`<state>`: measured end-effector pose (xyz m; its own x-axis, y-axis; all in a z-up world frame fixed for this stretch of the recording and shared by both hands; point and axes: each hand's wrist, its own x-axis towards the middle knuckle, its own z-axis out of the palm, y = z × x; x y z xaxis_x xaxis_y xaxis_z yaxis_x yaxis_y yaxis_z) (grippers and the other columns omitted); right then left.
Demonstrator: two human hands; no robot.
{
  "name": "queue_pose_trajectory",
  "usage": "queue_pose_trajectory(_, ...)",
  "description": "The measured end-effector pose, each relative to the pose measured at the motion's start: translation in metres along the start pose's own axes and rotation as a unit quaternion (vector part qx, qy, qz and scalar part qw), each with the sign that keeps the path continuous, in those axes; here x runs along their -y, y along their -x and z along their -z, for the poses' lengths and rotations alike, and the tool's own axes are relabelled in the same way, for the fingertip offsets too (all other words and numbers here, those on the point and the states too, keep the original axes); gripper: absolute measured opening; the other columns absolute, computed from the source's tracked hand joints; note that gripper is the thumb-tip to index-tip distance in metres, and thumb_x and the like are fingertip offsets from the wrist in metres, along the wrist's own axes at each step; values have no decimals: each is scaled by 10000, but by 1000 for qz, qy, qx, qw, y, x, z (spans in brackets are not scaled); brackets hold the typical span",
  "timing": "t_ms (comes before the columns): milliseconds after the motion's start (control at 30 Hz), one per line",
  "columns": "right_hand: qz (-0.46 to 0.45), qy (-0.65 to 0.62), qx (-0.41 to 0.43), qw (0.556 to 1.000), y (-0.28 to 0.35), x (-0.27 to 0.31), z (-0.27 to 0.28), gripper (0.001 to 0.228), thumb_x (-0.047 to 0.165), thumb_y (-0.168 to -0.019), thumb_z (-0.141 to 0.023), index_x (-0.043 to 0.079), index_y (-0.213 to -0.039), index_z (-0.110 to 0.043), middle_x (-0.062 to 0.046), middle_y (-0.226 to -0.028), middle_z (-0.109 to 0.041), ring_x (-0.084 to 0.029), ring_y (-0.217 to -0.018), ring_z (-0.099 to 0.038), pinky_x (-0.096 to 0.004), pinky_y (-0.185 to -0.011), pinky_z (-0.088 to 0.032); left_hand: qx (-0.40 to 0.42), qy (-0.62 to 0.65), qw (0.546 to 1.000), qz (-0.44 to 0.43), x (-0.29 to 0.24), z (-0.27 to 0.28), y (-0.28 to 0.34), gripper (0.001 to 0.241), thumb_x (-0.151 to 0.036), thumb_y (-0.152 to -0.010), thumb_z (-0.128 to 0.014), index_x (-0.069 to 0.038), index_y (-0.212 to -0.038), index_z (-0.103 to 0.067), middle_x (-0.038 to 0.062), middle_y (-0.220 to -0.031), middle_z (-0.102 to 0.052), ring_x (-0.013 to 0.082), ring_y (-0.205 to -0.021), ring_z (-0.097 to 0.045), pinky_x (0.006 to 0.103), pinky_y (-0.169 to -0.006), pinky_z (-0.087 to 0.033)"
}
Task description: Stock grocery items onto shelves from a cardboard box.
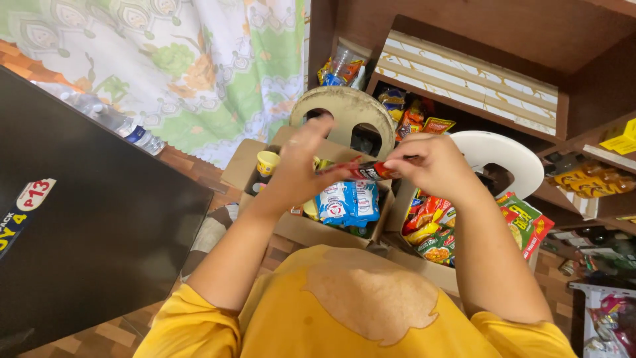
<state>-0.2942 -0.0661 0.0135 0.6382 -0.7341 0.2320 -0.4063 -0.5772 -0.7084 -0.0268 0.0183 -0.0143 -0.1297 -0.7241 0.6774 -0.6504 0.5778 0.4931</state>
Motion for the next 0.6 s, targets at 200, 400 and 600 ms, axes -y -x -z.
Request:
queue_pose_trajectory(200, 93, 109, 86, 986, -15, 38, -6, 69, 157, -816, -783, 100, -855, -785, -74, -813, -725, -269, -792, -684, -384, -740, -537, 359, 193, 860, 307, -7, -38, -3, 454, -374, -1011, -580, -36, -1296, -679, 165, -986, -751, 248, -881, -736, 383, -828, -580)
queue_pose_trajectory(400, 54, -135, -201, 969, 6, -8, -7, 270, 149, -983, -721, 53, -1234, -694, -98, -1189, -703, -206, -1113, -674, -336, -990, -540, 180, 452, 785, 383, 44, -54, 29, 471, -371, -1077, -522, 5, -1330, -650, 69, -1169, -743, 149, -1051, -679, 342, -960, -535)
queue_pose_trajectory(600, -173, -393, -248, 869, 27, -60, -61, 255, 119, -978, -697, 64, -1227, -709, -36, -1104, -735, -104, -950, -678, -259, -814, -555, 16, 699, 595, 397, 51, -55, 24, 509, -357, -1075, -515, -22, -1458, -504, 127, -1387, -638, 251, -1231, -644, 472, -1092, -501)
